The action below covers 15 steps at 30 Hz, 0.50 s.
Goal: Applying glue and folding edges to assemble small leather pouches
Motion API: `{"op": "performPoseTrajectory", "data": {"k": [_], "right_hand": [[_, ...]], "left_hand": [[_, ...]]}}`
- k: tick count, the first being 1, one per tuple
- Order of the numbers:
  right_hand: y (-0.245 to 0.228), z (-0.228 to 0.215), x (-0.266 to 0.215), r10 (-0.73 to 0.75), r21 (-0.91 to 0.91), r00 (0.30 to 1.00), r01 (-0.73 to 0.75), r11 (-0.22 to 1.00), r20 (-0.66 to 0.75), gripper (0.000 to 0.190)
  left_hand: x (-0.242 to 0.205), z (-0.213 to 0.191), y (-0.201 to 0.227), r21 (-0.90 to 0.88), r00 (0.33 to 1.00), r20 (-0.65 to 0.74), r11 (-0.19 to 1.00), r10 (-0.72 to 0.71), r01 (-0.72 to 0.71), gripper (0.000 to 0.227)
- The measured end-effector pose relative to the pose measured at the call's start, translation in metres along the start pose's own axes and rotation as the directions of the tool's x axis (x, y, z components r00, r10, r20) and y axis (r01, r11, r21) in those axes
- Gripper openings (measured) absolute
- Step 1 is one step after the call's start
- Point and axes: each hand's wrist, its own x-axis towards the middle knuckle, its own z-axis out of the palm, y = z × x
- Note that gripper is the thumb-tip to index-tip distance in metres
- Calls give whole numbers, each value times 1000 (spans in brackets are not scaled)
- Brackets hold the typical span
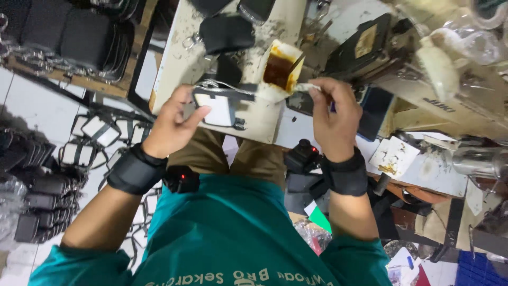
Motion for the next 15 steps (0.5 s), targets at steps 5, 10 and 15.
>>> {"op": "performPoseTrajectory", "data": {"k": [5,10,15], "right_hand": [[27,37,32,-99,-60,995,100,993,21,6],[38,55,44,-202,-153,966,227,962,164,4],[47,60,47,-162,-193,949,218,957,270,5]], "left_hand": [[13,3,-4,-596,969,-175,802,-175,37,19],[19,-4,3,-887,935,-156,462,-320,9,41],[24,3,-16,-979,911,-86,202,-404,-2,47]]}}
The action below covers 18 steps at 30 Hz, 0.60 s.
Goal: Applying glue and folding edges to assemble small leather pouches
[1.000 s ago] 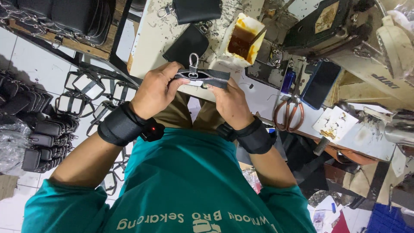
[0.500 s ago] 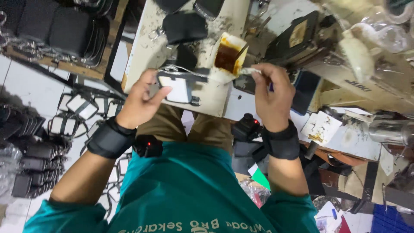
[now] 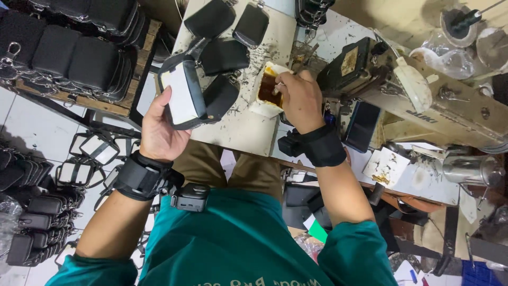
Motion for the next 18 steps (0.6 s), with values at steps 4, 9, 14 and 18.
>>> {"op": "performPoseTrajectory", "data": {"k": [4,9,14,18], "right_hand": [[8,-8,-1,42,9,999,-42,999,11,6],[7,-23,-9,207,237,978,-198,951,-12,14],[-48,-67,-11,138,403,989,-147,903,51,16],[-92,-104,-16,58,457,986,19,889,-154,8]], "left_hand": [[-3,16,1,56,999,38,998,6,-8,48],[-5,28,-2,26,999,-31,999,-21,22,38],[-11,46,-12,51,998,-51,998,-27,29,38],[0,27,-28,215,997,64,976,33,-46,38]]}}
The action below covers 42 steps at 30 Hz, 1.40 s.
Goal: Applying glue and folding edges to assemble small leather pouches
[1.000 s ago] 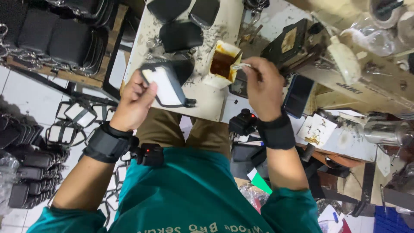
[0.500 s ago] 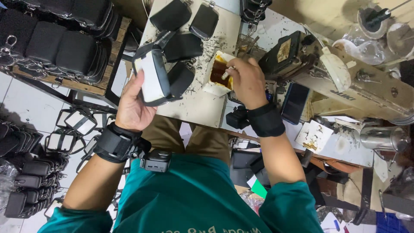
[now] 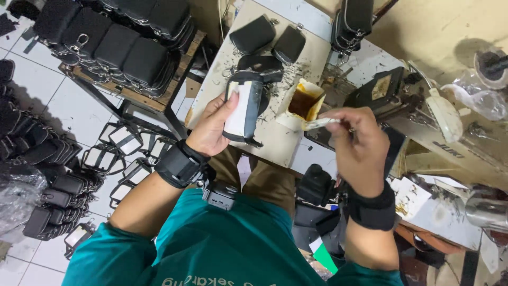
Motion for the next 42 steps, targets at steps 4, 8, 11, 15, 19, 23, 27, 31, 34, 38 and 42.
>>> {"op": "performPoseTrajectory", "data": {"k": [4,8,11,15,19,23,27,31,34,38,42], "right_hand": [[-19,24,-3,-231,-88,973,231,969,10,14],[-21,46,-4,-340,-98,935,350,932,102,18],[-21,58,-2,-407,-130,905,422,897,127,19],[-29,72,-3,-496,-181,857,515,838,140,14],[-23,64,-2,-497,-104,862,506,856,103,15],[-29,65,-2,-480,-68,876,483,873,51,22],[-30,72,-9,-433,-74,897,428,901,-82,24],[-27,79,-18,-485,-97,872,478,873,-71,20],[-25,77,-18,-441,-81,890,434,897,-114,22],[-24,77,-15,-474,-138,870,457,879,-136,17],[-17,80,-17,-559,-284,827,522,804,-63,17]], "left_hand": [[-8,27,7,41,1000,11,999,21,-21,33],[-14,31,7,85,999,38,996,26,-29,32],[-17,35,8,108,998,59,994,9,-15,31],[-20,40,11,141,995,97,989,28,-41,25],[-25,49,13,85,999,43,996,-13,9,30],[-23,49,5,2,998,47,999,-32,32,29],[-21,41,-7,-14,999,38,1000,-25,25,33],[-21,35,-6,-50,996,70,997,-55,58,37],[-25,41,-5,-65,997,83,998,-6,12,34],[-23,32,-9,0,994,107,1000,-13,13,35],[-22,35,-1,64,986,164,998,6,-17,37]]}}
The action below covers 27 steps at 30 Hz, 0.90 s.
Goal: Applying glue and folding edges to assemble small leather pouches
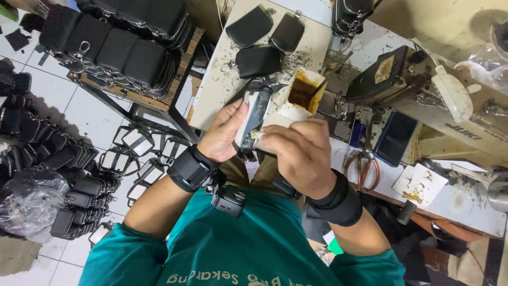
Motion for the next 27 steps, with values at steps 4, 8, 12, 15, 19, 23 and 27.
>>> {"op": "performPoseTrajectory", "data": {"k": [4,8,12,15,19,23,27], "right_hand": [[-8,-2,15,-16,36,1000,16,999,2,24],[-17,-1,26,-17,-23,999,17,1000,33,21],[-9,0,24,-33,-44,998,35,998,50,25],[-11,-3,14,-54,37,993,50,998,108,24],[1,-9,5,-11,127,996,-1,992,92,26],[3,-7,-4,7,95,999,-11,995,43,27],[1,4,-20,33,105,999,-33,994,1,21]], "left_hand": [[0,-18,-12,53,1000,11,998,16,-16,39],[5,-23,-13,86,999,49,996,13,-17,39],[0,-23,-16,101,999,41,995,-12,8,41],[3,-13,-10,124,998,57,992,16,-23,41],[-2,-11,-11,54,1000,-16,999,-4,5,43],[-2,-16,-17,7,998,-59,999,-33,33,38],[-3,-34,-31,-7,996,-75,999,-53,53,38]]}}
